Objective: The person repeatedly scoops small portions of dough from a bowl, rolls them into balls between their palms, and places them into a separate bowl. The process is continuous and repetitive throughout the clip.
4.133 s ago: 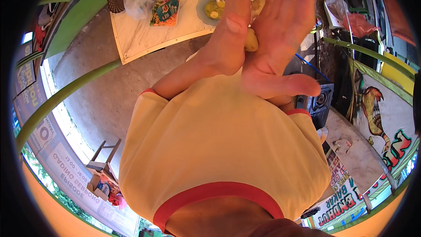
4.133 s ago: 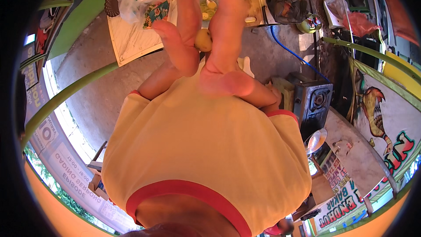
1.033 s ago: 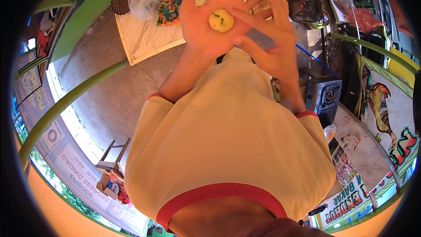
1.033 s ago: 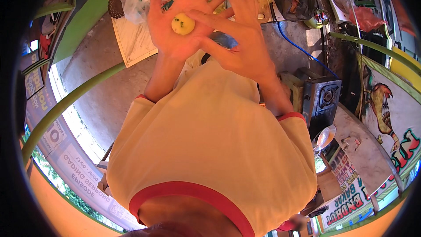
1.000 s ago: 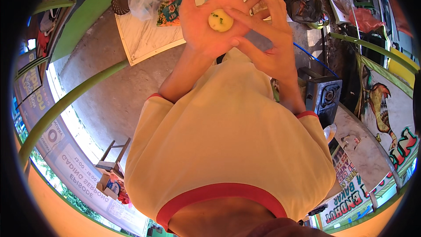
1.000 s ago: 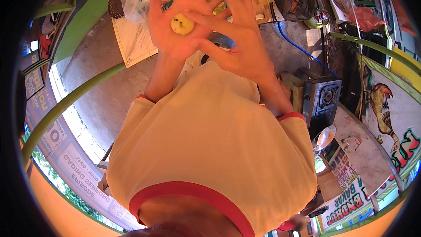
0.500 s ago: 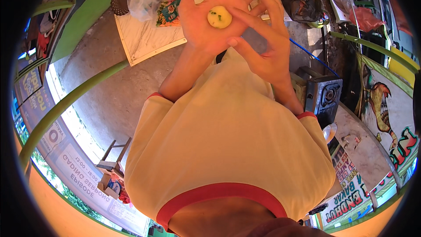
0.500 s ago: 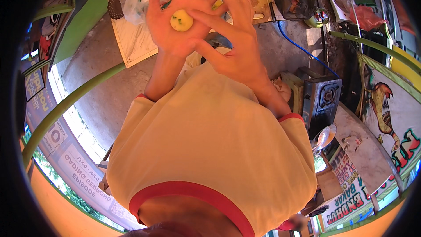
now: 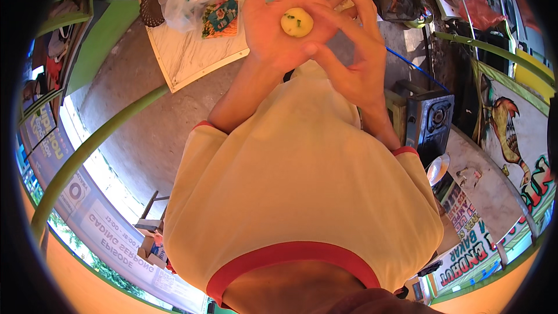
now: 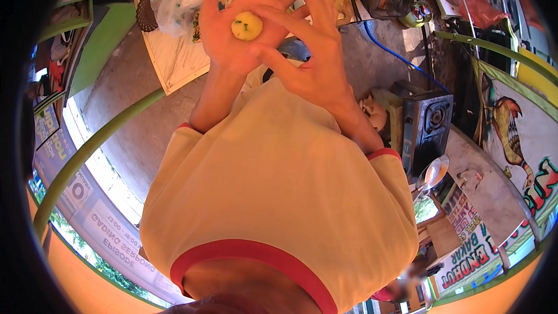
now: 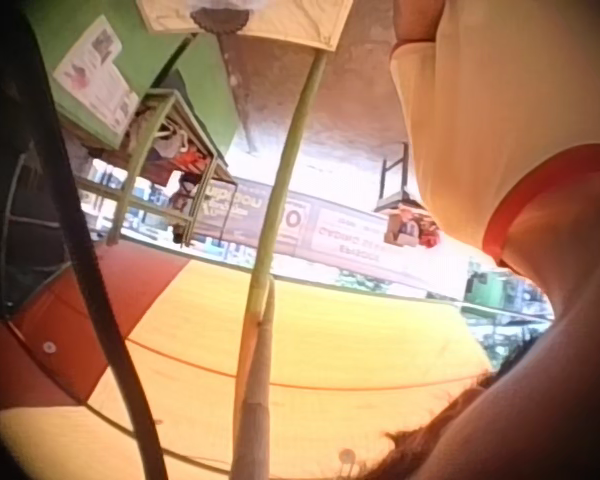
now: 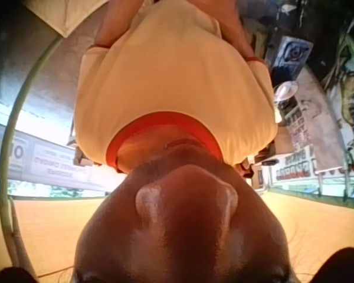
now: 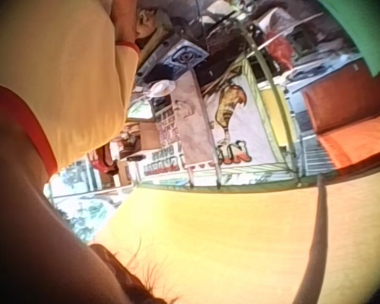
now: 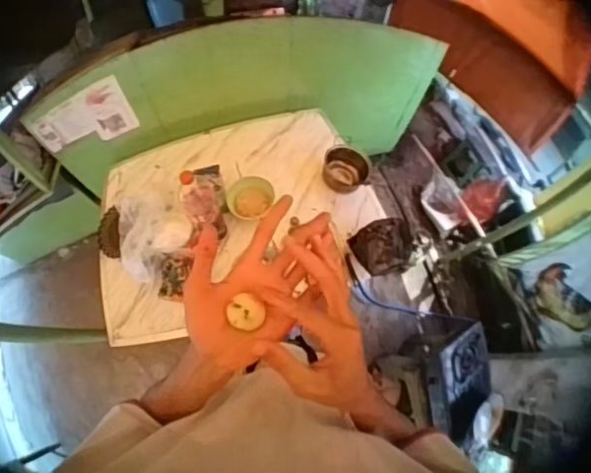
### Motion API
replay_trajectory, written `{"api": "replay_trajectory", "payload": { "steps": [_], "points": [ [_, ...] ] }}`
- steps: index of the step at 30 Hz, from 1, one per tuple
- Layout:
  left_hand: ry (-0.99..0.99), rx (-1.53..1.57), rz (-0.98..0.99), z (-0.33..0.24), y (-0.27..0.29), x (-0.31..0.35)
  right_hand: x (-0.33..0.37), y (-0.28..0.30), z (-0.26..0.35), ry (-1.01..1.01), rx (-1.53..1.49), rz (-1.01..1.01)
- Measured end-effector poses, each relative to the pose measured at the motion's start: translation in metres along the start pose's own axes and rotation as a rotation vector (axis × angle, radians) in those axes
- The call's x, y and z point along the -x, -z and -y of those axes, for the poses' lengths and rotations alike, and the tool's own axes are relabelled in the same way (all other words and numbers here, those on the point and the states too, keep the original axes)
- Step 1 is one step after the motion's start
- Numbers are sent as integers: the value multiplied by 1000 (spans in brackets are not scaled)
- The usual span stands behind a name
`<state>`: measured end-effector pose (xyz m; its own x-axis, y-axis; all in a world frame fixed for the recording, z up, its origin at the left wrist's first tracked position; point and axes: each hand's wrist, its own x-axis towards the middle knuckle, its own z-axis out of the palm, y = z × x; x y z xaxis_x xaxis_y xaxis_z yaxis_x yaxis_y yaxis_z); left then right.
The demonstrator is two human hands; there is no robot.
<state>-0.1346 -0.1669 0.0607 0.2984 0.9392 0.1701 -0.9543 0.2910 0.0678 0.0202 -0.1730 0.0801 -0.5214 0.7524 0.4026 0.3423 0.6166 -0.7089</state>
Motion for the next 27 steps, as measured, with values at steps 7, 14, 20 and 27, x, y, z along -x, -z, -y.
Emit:
{"api": "replay_trajectory", "payload": {
  "steps": [7, 14, 20, 27],
  "points": [
    [22, -112, -146, 1, -5, -2, 9, -6, -13, -29, -19, -9],
    [144, 80, -173, -2, 30, -4, 17, -26, -26, -120, -86, -131],
    [244, -14, -273, -4, 56, -2, 25, -41, -38, -285, -104, -63],
    [238, -36, -362, -5, 76, -7, 25, -55, -49, -321, -48, -122]
  ]
}}
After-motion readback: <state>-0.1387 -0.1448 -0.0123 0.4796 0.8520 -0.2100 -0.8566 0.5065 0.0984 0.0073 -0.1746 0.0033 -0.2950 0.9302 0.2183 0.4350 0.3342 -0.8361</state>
